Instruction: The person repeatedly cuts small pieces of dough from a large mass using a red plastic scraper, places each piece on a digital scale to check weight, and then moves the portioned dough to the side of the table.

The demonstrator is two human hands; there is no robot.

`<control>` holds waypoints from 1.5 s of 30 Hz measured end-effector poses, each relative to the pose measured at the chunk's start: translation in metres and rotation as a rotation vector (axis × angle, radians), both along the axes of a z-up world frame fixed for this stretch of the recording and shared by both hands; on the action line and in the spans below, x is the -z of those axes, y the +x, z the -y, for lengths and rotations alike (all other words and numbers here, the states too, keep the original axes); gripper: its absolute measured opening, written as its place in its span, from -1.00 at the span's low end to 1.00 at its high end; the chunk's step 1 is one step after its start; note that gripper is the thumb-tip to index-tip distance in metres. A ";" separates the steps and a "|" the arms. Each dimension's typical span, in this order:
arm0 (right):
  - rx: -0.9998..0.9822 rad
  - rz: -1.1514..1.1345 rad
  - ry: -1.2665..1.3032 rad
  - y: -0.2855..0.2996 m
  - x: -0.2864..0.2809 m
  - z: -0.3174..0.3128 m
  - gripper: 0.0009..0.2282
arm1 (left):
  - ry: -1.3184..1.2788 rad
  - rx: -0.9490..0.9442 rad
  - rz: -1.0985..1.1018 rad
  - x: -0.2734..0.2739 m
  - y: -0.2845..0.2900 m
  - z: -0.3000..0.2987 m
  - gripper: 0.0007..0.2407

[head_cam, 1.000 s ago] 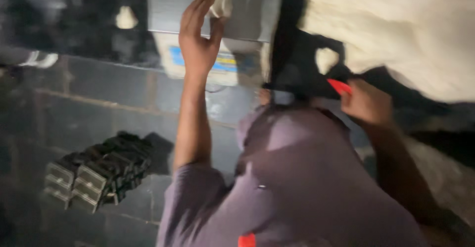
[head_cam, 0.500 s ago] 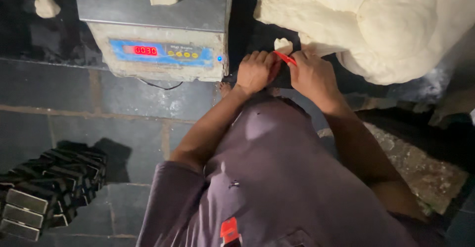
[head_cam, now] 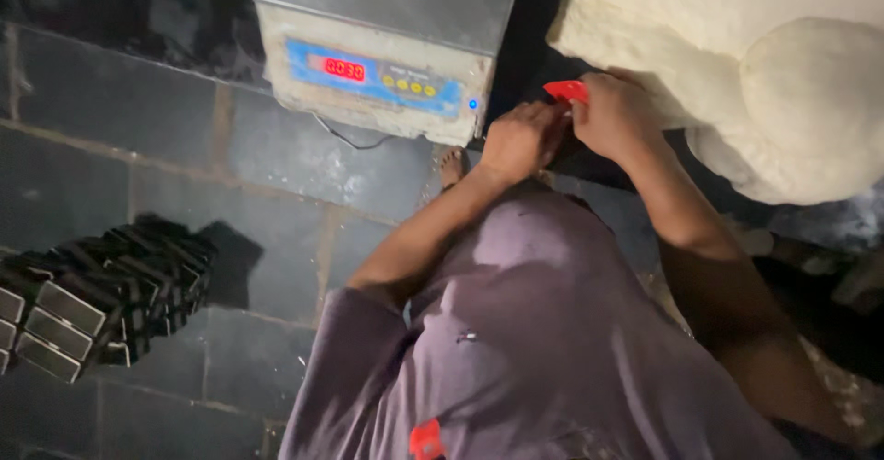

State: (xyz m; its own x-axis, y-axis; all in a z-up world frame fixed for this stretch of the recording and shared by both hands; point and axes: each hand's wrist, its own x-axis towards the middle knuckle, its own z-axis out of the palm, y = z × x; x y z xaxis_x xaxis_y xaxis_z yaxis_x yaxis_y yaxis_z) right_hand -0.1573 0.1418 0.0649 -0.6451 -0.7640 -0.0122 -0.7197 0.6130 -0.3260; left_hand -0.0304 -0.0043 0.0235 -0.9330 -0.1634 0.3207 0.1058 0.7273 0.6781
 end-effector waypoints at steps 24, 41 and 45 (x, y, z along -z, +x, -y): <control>0.195 0.209 0.219 0.072 -0.043 -0.078 -0.83 | -0.679 -0.640 0.004 -0.112 0.021 0.245 -0.74; 0.198 0.212 0.181 0.075 -0.033 -0.086 -0.83 | -0.252 -0.485 0.001 -0.067 -0.008 0.188 -0.18; 0.186 0.166 0.160 0.076 -0.025 -0.088 -0.81 | -0.303 -0.638 -0.015 -0.081 -0.073 0.187 0.02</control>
State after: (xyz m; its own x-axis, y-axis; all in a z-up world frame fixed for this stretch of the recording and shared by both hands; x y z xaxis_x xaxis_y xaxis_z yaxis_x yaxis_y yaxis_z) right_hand -0.0812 0.2301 0.0900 -0.7532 -0.6125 -0.2400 -0.5350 0.7826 -0.3183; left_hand -0.1037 -0.1915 0.1045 -0.6799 -0.5782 0.4509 -0.3959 0.8071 0.4380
